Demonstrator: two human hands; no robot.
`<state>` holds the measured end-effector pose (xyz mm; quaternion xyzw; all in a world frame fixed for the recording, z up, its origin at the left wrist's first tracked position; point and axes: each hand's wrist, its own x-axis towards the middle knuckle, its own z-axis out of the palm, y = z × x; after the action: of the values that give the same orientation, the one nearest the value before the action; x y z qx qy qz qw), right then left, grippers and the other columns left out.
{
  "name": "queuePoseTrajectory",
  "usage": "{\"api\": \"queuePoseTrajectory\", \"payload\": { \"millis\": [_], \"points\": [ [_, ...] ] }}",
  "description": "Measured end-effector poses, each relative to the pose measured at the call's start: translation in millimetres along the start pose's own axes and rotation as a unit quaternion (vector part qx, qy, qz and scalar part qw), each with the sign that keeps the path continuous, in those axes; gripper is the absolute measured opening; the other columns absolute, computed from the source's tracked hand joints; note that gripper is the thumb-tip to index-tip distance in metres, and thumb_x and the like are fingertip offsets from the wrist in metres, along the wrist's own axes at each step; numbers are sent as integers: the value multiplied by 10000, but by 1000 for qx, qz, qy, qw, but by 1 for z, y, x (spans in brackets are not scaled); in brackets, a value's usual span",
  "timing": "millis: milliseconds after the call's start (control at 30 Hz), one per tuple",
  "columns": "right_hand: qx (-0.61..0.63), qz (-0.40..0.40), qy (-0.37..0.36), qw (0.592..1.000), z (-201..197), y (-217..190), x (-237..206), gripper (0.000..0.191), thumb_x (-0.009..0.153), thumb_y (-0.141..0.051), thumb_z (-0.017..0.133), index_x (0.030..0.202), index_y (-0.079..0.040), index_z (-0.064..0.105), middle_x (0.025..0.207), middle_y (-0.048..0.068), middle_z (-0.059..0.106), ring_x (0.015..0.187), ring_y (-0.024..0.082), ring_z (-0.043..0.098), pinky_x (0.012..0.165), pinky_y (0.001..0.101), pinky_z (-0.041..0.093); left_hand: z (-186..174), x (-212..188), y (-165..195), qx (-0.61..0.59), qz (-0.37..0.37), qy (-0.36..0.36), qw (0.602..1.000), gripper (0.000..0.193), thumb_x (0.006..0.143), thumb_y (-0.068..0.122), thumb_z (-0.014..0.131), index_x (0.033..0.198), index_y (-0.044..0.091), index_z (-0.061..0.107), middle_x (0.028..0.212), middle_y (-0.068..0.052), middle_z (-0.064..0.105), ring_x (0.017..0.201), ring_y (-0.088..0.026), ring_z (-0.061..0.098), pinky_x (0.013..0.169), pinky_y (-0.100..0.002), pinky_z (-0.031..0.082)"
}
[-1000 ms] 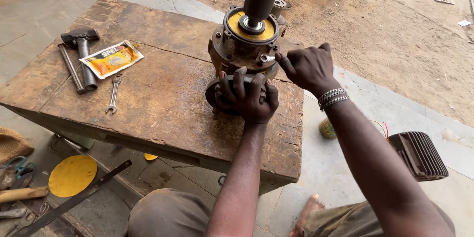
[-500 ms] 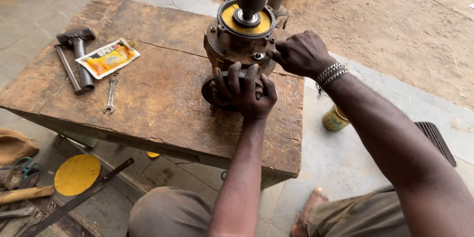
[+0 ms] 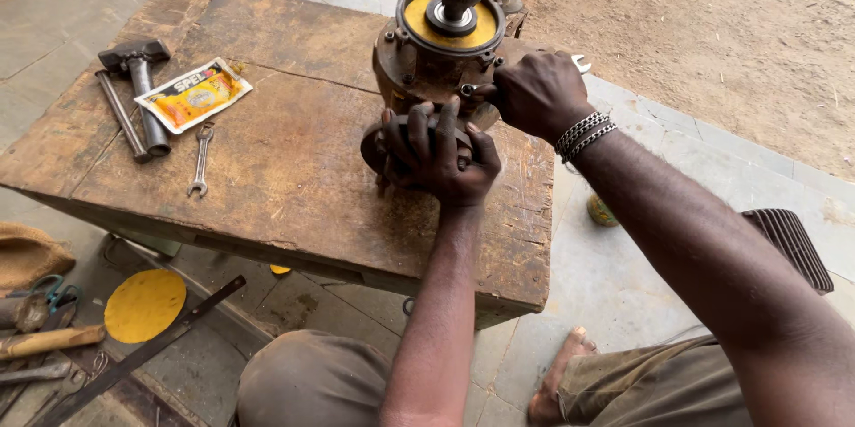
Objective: The person tightens bolts on a pump/motor housing mounted on a wooden workbench, using a spanner wrench by hand while steadying the housing with the other hand. They reposition around the housing to reach different bolts and occasionally set the wrench down and pick up another one.
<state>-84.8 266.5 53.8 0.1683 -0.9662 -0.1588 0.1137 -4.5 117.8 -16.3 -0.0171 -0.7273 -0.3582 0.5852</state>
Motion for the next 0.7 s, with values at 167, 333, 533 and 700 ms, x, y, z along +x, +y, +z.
{"api": "queuePoseTrajectory", "payload": {
  "millis": [167,333,533,700],
  "points": [
    [-17,86,-17,996,-26,-36,-14,524,1063,-498,487,676,-161,594,538,-11,495,432,86,385,382,299,384,-8,24,-29,-65,24,11,998,289,946,302,587,1167,155,702,1343,-125,570,1436,-468,396,1241,-662,305],
    [71,164,-68,981,-49,-73,-32,504,1075,-416,445,698,-141,637,563,-11,513,415,80,428,358,300,401,-30,43,-53,-172,32,-66,982,289,929,353,622,1116,144,689,1280,-96,567,1407,-371,453,1243,-587,312],
    [128,120,31,984,-52,-56,-39,585,1058,-584,398,687,-194,627,486,-42,408,395,99,317,352,302,287,-38,50,-61,-180,52,-117,975,316,870,369,657,1091,146,685,1290,-108,557,1421,-384,407,1219,-583,309],
    [135,58,49,988,-35,-6,-57,676,1068,-654,341,679,-177,622,484,-72,331,403,100,255,396,286,238,-39,46,-63,-193,35,-130,972,364,896,354,660,1192,144,678,1423,-127,530,1501,-413,352,1261,-607,281]
  ]
}}
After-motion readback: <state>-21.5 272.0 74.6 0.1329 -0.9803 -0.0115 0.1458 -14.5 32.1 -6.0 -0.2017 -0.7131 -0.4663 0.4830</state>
